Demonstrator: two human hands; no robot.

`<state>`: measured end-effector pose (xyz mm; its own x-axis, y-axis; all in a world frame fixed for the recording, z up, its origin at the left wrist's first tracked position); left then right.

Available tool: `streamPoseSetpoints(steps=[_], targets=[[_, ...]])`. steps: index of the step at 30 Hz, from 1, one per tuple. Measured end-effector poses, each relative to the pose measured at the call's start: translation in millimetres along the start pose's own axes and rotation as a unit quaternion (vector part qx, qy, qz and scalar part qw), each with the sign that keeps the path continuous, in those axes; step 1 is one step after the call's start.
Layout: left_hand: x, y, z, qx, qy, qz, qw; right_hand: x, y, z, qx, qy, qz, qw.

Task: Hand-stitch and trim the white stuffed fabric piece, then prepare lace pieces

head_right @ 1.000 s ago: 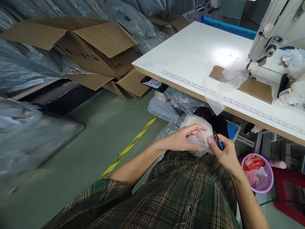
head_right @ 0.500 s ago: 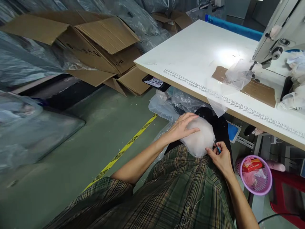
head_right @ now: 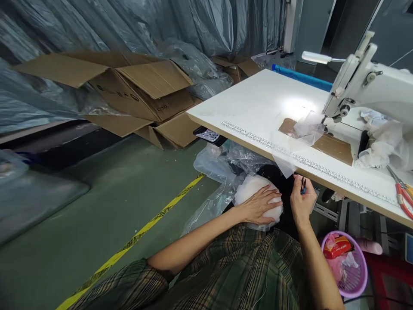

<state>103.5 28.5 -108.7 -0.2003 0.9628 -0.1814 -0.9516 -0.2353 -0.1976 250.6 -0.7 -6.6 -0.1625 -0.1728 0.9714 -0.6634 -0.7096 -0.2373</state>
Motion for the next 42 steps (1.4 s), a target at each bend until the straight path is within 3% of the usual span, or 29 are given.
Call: streamPoseSetpoints(steps=[3,6,8,11,14,17,19,21,23,25,29,32,35,42], targets=[[2.1,2.3,-6.9,-0.015,-0.006,0.004,1.000,15.2,-4.7,-3.7,-0.042,0.022,0.059,0.997],[0.3,2.3,8.5,-0.097,-0.002,0.000,0.995,21.9,-11.7,-12.7,-0.011,0.038,0.064,0.997],[-0.6,4.5,38.7,-0.210,-0.004,0.009,0.978,28.5,-10.8,-19.1,0.032,0.045,0.088,0.995],[3.2,17.3,99.5,-0.404,-0.010,0.078,0.911,41.8,8.4,-26.8,0.113,0.041,0.150,0.981],[7.4,27.3,145.2,-0.488,0.010,0.130,0.863,50.5,42.6,-30.1,0.194,0.025,0.187,0.963],[14.2,21.5,157.5,-0.438,0.085,0.148,0.883,53.6,75.7,-30.0,0.276,-0.013,0.186,0.943],[20.4,13.0,145.8,-0.353,0.186,0.170,0.901,53.8,89.0,-26.5,0.310,-0.045,0.161,0.936],[19.3,3.3,124.8,-0.250,0.329,0.164,0.896,52.3,93.7,-21.0,0.329,-0.064,0.117,0.935],[8.0,-5.6,105.4,-0.155,0.477,0.129,0.855,48.7,91.2,-13.2,0.336,-0.071,0.063,0.937],[-4.4,-12.2,93.4,-0.109,0.590,0.123,0.790,42.9,83.3,-1.7,0.319,-0.081,0.018,0.944],[-17.9,-24.5,82.4,-0.152,0.714,0.214,0.649,19.3,59.6,30.2,0.183,-0.119,-0.054,0.974],[-25.7,-37.2,77.7,-0.185,0.744,0.269,0.582,-1.6,47.0,48.1,0.072,-0.163,-0.120,0.977],[-27.8,-49.9,76.8,-0.207,0.739,0.299,0.567,-9.5,38.7,53.2,0.035,-0.197,-0.158,0.967],[-21.7,-60.9,82.2,-0.243,0.691,0.316,0.603,-13.0,32.9,62.2,0.009,-0.190,-0.156,0.969]])
Point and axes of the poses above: each hand's wrist, its own y-axis away from the middle knuckle, its own z-axis out of the back of the hand, x = y × z, the point moved 6 cm from there along -y, towards the middle knuckle, and after that the axes turned 12 degrees about -y, right-handed, at the moved point
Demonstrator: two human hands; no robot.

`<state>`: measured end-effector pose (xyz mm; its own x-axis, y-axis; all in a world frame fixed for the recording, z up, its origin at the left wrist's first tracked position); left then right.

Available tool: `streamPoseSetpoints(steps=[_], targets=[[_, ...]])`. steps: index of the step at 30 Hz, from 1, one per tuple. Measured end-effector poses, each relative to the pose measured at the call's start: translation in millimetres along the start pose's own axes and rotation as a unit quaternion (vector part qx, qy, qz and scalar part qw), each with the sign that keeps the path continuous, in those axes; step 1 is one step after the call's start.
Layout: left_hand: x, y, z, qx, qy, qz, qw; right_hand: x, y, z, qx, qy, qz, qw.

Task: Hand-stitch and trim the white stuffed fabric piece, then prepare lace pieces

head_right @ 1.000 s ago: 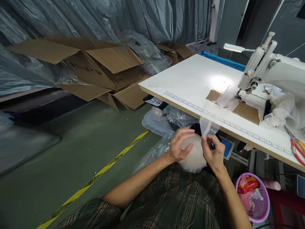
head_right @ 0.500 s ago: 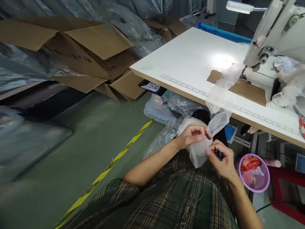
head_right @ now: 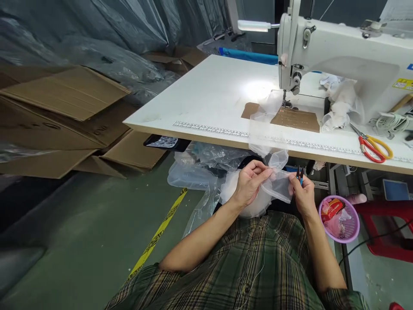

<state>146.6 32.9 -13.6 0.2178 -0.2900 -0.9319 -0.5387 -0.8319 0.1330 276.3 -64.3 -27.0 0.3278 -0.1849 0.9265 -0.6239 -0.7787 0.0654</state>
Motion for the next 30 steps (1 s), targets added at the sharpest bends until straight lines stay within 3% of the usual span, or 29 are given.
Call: streamPoseSetpoints(steps=[10,15,22,30], targets=[[9.1,-0.7,6.6,0.002,-0.047,-0.004,0.999,-7.2,0.0,2.8,0.007,0.053,-0.017,0.998],[11.6,13.8,20.8,0.064,-0.139,-0.004,0.988,-1.2,3.0,-5.2,0.053,0.132,-0.002,0.990],[0.6,34.9,51.1,0.079,-0.219,-0.044,0.971,-20.1,16.1,-39.2,0.198,0.238,-0.027,0.951],[-6.7,43.3,57.6,0.096,-0.263,-0.074,0.957,-22.0,14.1,-63.0,0.285,0.324,0.023,0.902]])
Point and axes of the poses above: each hand's wrist, its own y-axis away from the middle knuckle, its own z-axis out of the back of the hand, x = y × z, the point moved 6 cm from there along -y, towards the middle knuckle, and after that the axes turned 12 degrees about -y, right-handed, at the moved point
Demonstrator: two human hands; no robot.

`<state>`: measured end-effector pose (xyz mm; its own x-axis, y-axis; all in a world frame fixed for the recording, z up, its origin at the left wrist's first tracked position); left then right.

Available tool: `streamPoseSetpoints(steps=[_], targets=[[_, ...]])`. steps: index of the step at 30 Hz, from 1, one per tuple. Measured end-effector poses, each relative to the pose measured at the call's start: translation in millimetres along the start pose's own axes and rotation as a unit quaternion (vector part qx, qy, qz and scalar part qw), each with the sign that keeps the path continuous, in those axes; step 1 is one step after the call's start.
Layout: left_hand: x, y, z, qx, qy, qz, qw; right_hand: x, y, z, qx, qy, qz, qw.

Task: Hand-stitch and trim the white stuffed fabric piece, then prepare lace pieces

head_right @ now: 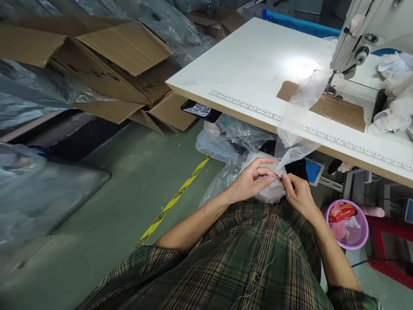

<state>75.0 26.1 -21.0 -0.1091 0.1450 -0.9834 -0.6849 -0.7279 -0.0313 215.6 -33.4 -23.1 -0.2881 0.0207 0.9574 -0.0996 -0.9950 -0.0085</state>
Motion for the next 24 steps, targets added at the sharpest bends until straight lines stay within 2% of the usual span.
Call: streamPoseSetpoints(steps=[7,15,18,21,24], targets=[[3.1,-0.3,3.5,-0.007,0.023,0.009,1.000,-1.1,-3.3,2.6,-0.031,0.015,-0.006,0.999],[3.2,-1.3,6.7,0.004,-0.005,0.009,1.000,11.4,2.4,-2.5,0.007,0.049,0.031,0.998],[1.1,-0.9,7.3,0.008,-0.032,0.012,0.999,7.8,0.9,-5.2,0.009,0.061,0.022,0.998],[0.0,0.2,5.6,0.016,-0.044,0.014,0.999,-1.4,2.9,-5.8,-0.010,0.034,-0.006,0.999],[-0.6,1.9,3.1,0.027,-0.021,0.017,0.999,-4.3,8.0,-4.4,-0.028,-0.041,-0.010,0.999]])
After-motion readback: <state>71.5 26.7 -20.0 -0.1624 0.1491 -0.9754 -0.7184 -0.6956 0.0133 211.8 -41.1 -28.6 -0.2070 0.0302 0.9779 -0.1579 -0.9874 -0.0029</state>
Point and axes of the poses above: each hand's wrist, its own y-axis away from the middle knuckle, its own z-axis out of the back of the hand, x = y × z, the point moved 6 cm from there along -y, towards the middle knuckle, and after that the axes turned 12 degrees about -y, right-handed, at the moved point
